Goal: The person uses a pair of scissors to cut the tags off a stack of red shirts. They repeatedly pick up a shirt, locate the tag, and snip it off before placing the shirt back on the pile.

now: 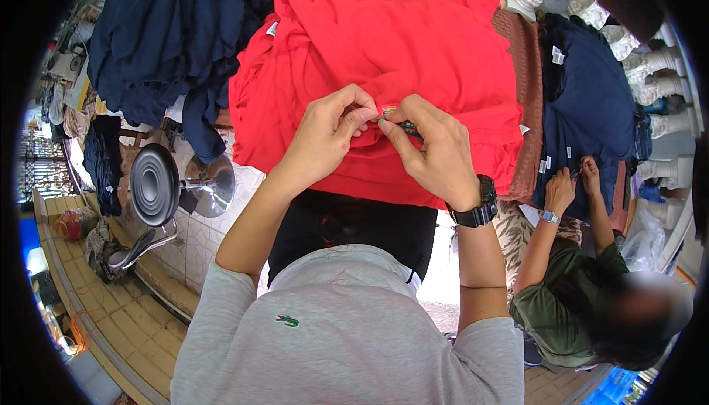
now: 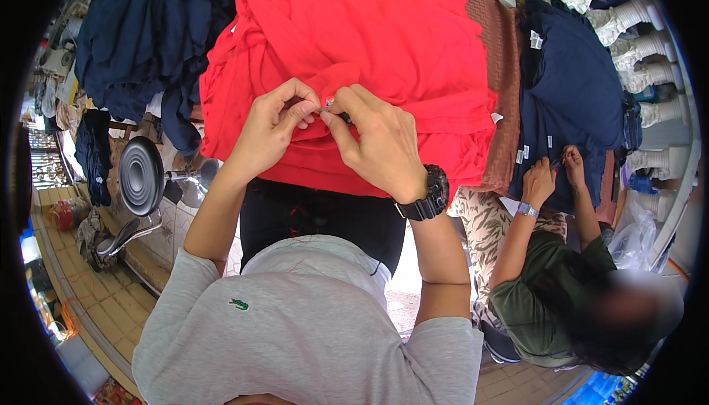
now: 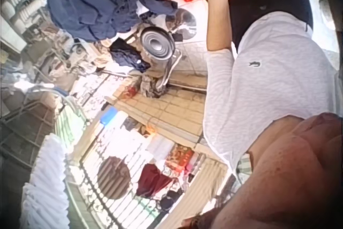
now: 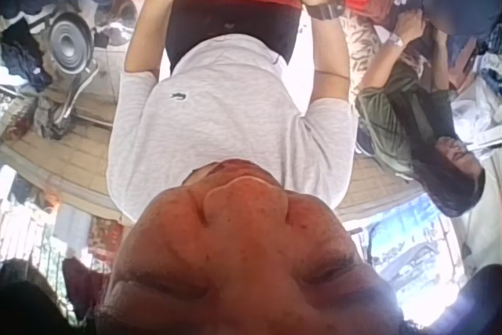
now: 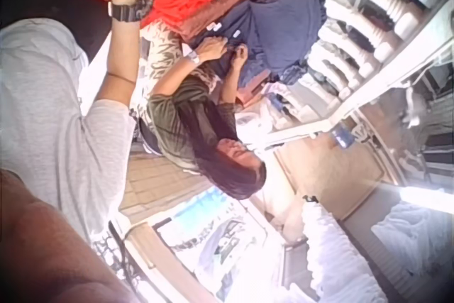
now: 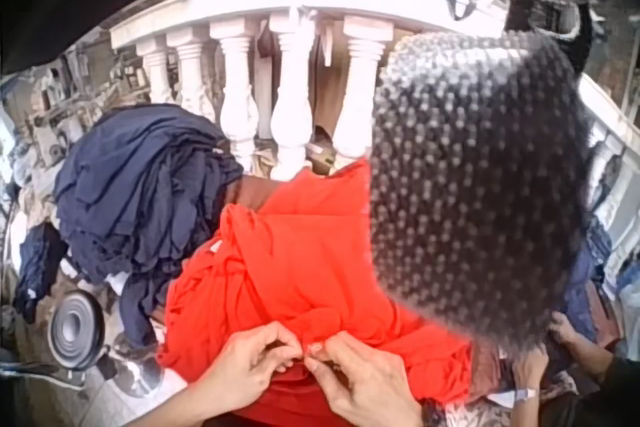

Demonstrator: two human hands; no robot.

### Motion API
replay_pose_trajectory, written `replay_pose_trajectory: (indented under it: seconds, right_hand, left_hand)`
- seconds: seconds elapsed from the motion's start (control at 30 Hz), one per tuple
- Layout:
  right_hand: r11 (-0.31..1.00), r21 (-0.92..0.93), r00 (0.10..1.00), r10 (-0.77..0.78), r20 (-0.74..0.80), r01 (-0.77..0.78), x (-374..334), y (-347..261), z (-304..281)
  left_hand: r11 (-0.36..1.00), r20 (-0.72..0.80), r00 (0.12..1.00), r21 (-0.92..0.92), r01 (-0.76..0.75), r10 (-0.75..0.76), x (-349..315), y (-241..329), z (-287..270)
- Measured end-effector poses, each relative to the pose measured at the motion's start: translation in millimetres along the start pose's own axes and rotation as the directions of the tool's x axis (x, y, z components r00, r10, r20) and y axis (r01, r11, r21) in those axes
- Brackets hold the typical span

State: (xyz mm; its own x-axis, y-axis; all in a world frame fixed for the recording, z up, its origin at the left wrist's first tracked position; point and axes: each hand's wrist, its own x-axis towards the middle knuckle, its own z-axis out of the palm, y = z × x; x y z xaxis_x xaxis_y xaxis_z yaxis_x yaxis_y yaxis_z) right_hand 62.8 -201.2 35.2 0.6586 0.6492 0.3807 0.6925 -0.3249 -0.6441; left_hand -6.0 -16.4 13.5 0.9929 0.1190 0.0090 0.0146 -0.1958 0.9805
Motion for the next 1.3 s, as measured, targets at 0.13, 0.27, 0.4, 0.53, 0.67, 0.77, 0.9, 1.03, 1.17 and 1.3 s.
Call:
replay_pose_trajectory:
  seconds: [0.13, 0.27, 0.4, 0.53, 0.67, 0.77, 0.9, 1.03, 1.17, 1.3]
  right_hand:
    - [0.999, -0.031, 0.999, 0.011, -0.033, -0.012, -2.1, 2.9, 2.4]
    - [0.953, 0.290, 0.950, 0.168, -0.263, -0.089, -7.7, 14.7, -15.3]
    - [0.868, 0.360, 0.898, 0.415, -0.148, -0.342, -9.8, 34.2, -17.7]
    - [0.826, 0.422, 0.894, 0.443, -0.072, -0.375, 2.2, 43.5, 24.3]
    - [0.855, 0.307, 0.858, 0.482, -0.176, -0.417, 0.1, 35.0, 25.2]
    - [0.954, 0.238, 0.928, 0.247, -0.279, -0.182, 4.1, 11.7, 24.3]
    - [0.938, 0.344, 0.995, 0.073, -0.072, -0.044, 24.0, -4.9, 27.0]
    - [0.877, 0.408, 0.964, 0.197, 0.179, -0.255, 35.2, 13.9, 34.4]
    - [0.824, 0.460, 0.944, 0.277, 0.182, -0.330, 34.8, 14.0, 35.4]
    - [0.810, 0.488, 0.944, 0.306, 0.120, -0.325, 31.6, 17.4, 36.1]
  left_hand:
    - [0.999, -0.005, 0.999, 0.033, -0.038, 0.038, -1.2, -3.2, -0.7]
    - [0.936, 0.418, 0.902, 0.263, -0.235, 0.108, -37.7, 29.7, -54.2]
    - [0.857, -0.020, 0.977, 0.486, -0.175, 0.210, -36.1, 33.5, -67.1]
    - [0.886, -0.204, 0.961, 0.458, -0.074, 0.186, 2.4, -16.3, -46.7]
    - [0.799, -0.033, 0.994, 0.598, -0.063, 0.103, 0.1, -27.1, -42.3]
    - [0.965, -0.186, 0.982, 0.262, 0.025, 0.025, -7.2, -24.6, -44.9]
    - [0.998, -0.068, 0.997, -0.050, -0.027, 0.024, -7.1, -13.0, -39.2]
    - [0.997, -0.132, 0.991, -0.079, -0.007, -0.004, -10.3, -7.3, -42.4]
    - [0.932, -0.210, 0.924, 0.248, -0.265, 0.319, -15.6, -8.6, -45.0]
    - [0.981, -0.113, 0.988, -0.153, -0.122, 0.106, -35.8, 4.5, -40.6]
